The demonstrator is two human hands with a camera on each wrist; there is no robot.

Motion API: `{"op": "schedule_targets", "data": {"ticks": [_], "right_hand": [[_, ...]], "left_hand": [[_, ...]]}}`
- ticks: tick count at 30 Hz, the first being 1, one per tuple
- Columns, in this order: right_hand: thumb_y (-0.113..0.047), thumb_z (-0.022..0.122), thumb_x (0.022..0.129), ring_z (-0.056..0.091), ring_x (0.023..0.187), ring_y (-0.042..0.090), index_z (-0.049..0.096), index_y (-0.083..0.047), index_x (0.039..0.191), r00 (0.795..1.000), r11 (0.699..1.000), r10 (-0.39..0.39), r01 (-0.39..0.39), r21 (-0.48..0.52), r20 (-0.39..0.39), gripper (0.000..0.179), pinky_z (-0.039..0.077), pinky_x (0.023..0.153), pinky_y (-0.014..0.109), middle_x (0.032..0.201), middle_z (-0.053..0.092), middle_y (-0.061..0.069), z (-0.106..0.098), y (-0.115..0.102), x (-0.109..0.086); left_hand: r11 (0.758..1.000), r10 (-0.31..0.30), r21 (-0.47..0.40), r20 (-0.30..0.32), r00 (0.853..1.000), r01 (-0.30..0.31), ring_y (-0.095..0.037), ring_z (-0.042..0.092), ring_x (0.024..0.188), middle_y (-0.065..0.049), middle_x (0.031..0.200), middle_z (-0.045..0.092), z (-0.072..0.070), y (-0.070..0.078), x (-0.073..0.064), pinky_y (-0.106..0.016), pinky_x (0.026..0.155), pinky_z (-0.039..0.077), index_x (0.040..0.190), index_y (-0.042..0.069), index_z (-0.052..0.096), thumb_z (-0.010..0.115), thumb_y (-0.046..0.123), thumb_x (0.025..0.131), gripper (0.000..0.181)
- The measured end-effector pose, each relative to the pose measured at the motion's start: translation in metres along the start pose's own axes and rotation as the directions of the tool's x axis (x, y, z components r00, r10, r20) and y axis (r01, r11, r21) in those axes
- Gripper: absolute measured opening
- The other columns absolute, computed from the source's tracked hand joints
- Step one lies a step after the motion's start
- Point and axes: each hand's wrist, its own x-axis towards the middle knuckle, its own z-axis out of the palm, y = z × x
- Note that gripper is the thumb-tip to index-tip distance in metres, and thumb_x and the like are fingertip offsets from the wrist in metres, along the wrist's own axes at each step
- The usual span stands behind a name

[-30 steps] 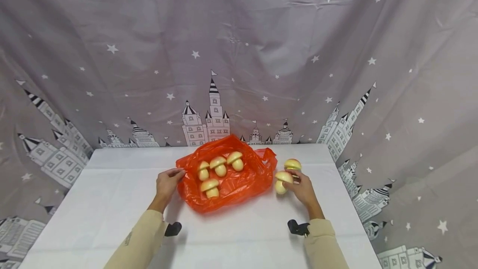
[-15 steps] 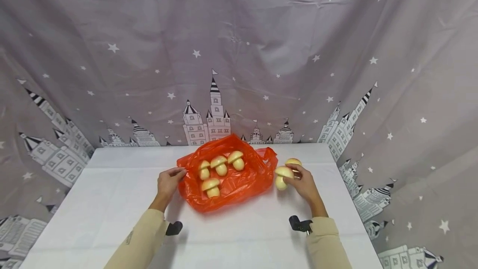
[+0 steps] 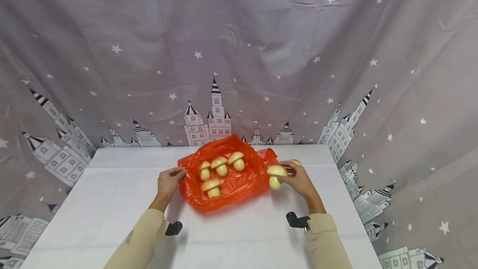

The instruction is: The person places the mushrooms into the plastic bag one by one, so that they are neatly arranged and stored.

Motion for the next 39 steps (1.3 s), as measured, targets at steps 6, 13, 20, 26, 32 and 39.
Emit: {"op": "schedule_targets", "data": {"ticks": [6,13,20,26,32,39], "right_hand": [[-0.001,0.071,0.082,0.058,0.109,0.037,0.058,0.008,0.124,0.998,0.998,-0.047,0.046,0.03,0.051,0.045,0.052,0.082,0.022,0.121,0.048,0.022,0.005,-0.005,0.005],[-0.002,0.07,0.084,0.061,0.105,0.034,0.057,0.006,0.126,0.994,0.999,-0.04,0.037,0.035,0.106,0.045,0.054,0.083,0.029,0.124,0.057,0.025,0.011,-0.018,0.015],[-0.002,0.07,0.084,0.06,0.107,0.038,0.056,0.005,0.127,0.991,0.998,-0.046,0.04,0.053,0.123,0.047,0.054,0.084,0.032,0.125,0.055,0.027,0.017,-0.025,0.026],[-0.005,0.07,0.084,0.06,0.107,0.038,0.057,0.003,0.127,0.989,0.998,-0.054,0.056,-0.013,0.137,0.046,0.054,0.087,0.041,0.124,0.057,0.025,0.021,-0.031,0.033],[-0.006,0.071,0.083,0.059,0.107,0.035,0.056,0.002,0.13,0.983,0.998,-0.049,0.055,-0.033,0.178,0.05,0.051,0.091,0.044,0.13,0.055,0.021,0.029,-0.036,0.044],[-0.004,0.071,0.081,0.058,0.104,0.033,0.058,0.003,0.126,0.981,0.996,-0.076,0.083,-0.031,0.18,0.047,0.051,0.09,0.041,0.124,0.058,0.02,0.043,-0.037,0.052]], "left_hand": [[1.0,0.016,0.006,-0.003,1.0,-0.016,-0.028,0.062,0.1,-0.021,0.11,0.066,0.001,0.0,0.0,-0.038,0.094,0.051,0.113,-0.003,0.068,0.063,0.018,0.094,0.029],[1.0,0.007,0.014,0.0,1.0,-0.006,-0.03,0.062,0.102,-0.021,0.111,0.066,-0.001,0.001,0.001,-0.039,0.094,0.05,0.114,-0.002,0.068,0.064,0.019,0.094,0.029],[1.0,-0.005,0.007,-0.003,1.0,0.005,-0.029,0.062,0.101,-0.021,0.112,0.065,-0.003,0.0,0.003,-0.038,0.094,0.05,0.114,-0.002,0.068,0.064,0.018,0.094,0.029],[1.0,0.008,-0.001,0.013,1.0,-0.008,-0.027,0.063,0.099,-0.02,0.11,0.066,0.0,0.002,0.006,-0.037,0.092,0.052,0.113,-0.002,0.068,0.064,0.019,0.093,0.029],[1.0,-0.009,0.0,0.007,1.0,0.009,-0.03,0.062,0.102,-0.021,0.112,0.065,0.0,0.003,0.006,-0.04,0.094,0.05,0.114,-0.002,0.067,0.064,0.02,0.094,0.03],[1.0,-0.019,-0.012,0.009,1.0,0.019,-0.029,0.063,0.102,-0.021,0.114,0.065,0.002,0.004,0.005,-0.039,0.094,0.05,0.116,-0.003,0.067,0.063,0.018,0.094,0.03]]}}
